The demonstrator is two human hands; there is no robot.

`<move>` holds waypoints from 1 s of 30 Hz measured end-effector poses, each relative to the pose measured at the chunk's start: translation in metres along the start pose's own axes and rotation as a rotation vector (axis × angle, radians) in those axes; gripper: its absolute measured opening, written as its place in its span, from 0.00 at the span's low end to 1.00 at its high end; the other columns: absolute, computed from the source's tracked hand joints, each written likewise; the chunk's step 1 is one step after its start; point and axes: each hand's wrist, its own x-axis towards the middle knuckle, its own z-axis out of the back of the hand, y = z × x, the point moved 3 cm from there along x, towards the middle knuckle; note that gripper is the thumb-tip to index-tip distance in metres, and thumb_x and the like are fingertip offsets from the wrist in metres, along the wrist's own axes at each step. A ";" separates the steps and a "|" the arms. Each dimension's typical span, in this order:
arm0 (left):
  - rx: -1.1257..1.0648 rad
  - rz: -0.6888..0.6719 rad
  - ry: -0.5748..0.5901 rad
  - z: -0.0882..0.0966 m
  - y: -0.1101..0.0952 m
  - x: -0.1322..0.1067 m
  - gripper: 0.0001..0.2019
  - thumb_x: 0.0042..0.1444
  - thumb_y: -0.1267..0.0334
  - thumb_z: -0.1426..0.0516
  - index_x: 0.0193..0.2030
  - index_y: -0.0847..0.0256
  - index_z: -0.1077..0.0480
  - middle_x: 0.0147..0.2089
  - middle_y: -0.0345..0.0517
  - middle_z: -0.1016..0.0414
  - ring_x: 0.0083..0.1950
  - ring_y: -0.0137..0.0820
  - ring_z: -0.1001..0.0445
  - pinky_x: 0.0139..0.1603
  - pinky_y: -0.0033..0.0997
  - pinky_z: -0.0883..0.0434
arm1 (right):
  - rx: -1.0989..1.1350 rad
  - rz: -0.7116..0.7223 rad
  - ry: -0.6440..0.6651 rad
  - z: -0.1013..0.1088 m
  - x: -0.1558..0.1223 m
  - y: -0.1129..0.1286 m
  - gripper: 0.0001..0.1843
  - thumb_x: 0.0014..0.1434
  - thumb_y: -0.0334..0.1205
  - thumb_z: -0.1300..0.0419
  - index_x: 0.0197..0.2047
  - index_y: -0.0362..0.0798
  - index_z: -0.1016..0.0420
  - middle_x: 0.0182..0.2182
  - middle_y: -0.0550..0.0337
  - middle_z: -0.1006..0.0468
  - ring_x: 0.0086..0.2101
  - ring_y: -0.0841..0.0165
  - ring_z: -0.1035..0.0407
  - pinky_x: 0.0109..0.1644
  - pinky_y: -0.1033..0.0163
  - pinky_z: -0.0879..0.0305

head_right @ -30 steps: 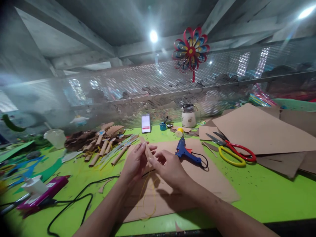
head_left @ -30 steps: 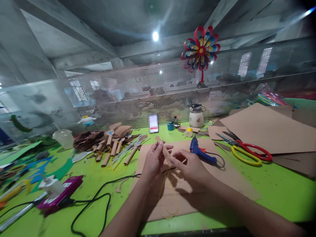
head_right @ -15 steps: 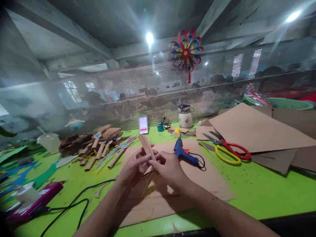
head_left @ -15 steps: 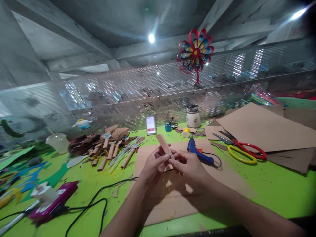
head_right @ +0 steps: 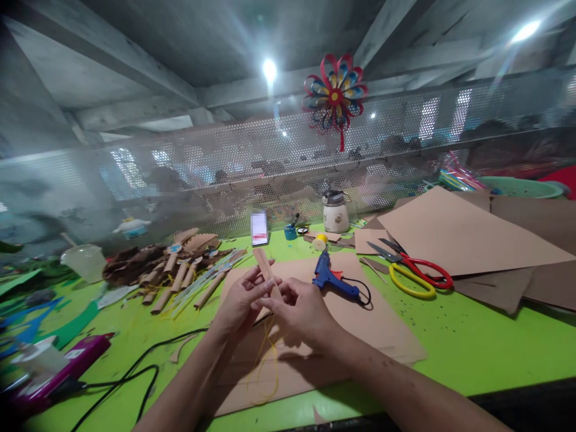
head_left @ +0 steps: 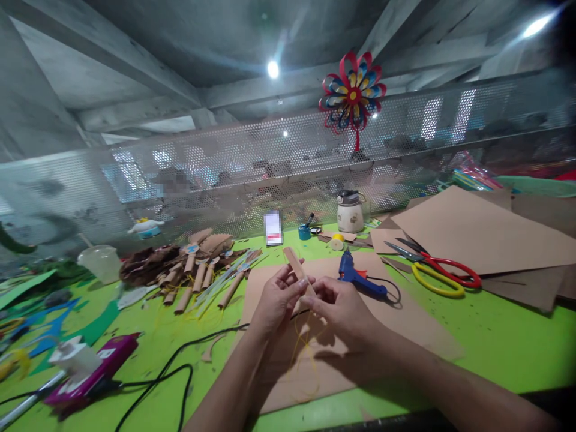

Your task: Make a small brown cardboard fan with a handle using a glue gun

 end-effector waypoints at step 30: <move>0.016 0.023 -0.062 0.012 0.007 0.006 0.20 0.46 0.66 0.34 0.45 0.66 0.32 0.33 0.48 0.22 0.31 0.30 0.23 0.35 0.27 0.27 | -0.224 0.288 -0.191 0.014 0.004 0.007 0.07 0.61 0.38 0.44 0.37 0.46 0.25 0.35 0.56 0.26 0.34 0.67 0.30 0.36 0.62 0.33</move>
